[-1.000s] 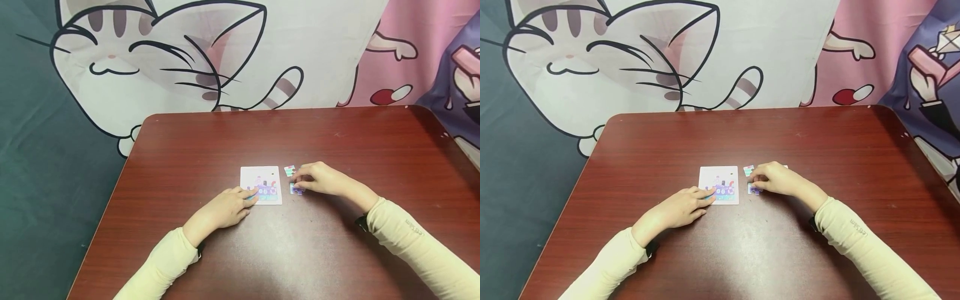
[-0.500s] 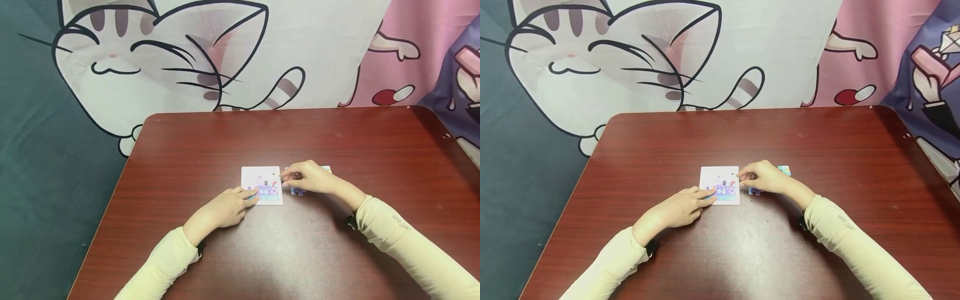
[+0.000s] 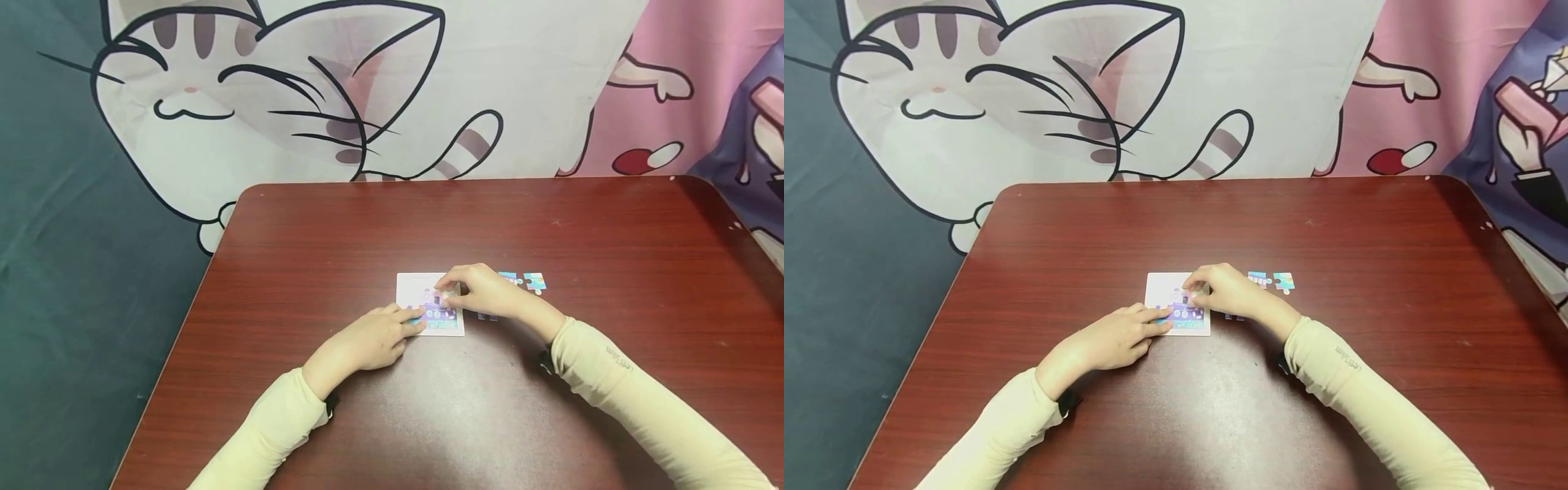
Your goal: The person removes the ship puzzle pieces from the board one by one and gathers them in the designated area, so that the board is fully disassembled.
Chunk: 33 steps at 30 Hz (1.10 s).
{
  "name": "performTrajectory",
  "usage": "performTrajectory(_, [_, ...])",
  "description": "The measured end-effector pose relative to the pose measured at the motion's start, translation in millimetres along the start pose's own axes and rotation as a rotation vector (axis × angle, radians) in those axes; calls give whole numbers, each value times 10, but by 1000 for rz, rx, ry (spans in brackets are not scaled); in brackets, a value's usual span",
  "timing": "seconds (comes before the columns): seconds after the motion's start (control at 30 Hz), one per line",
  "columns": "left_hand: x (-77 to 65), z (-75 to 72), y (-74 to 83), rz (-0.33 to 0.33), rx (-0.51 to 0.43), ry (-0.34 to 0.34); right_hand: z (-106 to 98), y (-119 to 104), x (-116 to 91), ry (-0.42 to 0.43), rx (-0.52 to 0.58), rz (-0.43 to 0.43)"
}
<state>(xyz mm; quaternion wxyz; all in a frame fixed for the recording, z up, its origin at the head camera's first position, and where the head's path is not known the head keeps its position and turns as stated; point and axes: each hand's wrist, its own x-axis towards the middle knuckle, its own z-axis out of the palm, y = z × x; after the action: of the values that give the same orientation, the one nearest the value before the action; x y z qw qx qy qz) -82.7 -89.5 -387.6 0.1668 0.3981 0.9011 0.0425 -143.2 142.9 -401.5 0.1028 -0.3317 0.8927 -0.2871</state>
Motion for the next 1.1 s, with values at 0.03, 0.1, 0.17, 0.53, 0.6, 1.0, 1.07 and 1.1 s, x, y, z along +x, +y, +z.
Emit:
performTrajectory(0.03, [4, 0, 1, 3, 6, 2, 6, -3, 16, -1, 2, 0])
performTrajectory(0.1, [12, 2, 4, 9, 13, 3, 20, -6, 45, -5, 7, 3])
performTrajectory(0.17, [19, 4, 8, 19, 19, 12, 30, -14, 66, -9, 16, 4])
performTrajectory(0.53, [42, 30, 21, 42, 39, 17, 63, -17, 193, -51, 48, 82])
performTrajectory(0.6, [35, 43, 26, 45, 50, 20, 55, -22, 226, -70, 73, 114])
performTrajectory(1.0, [103, 45, 99, 62, 176, 161, -32, -69, 453, -181, 148, 242])
performTrajectory(1.07, [125, 44, 117, 66, 177, 201, -31, -74, 467, -177, 146, 249])
performTrajectory(1.1, [135, 45, 124, 69, 179, 218, -27, -79, 473, -175, 149, 254])
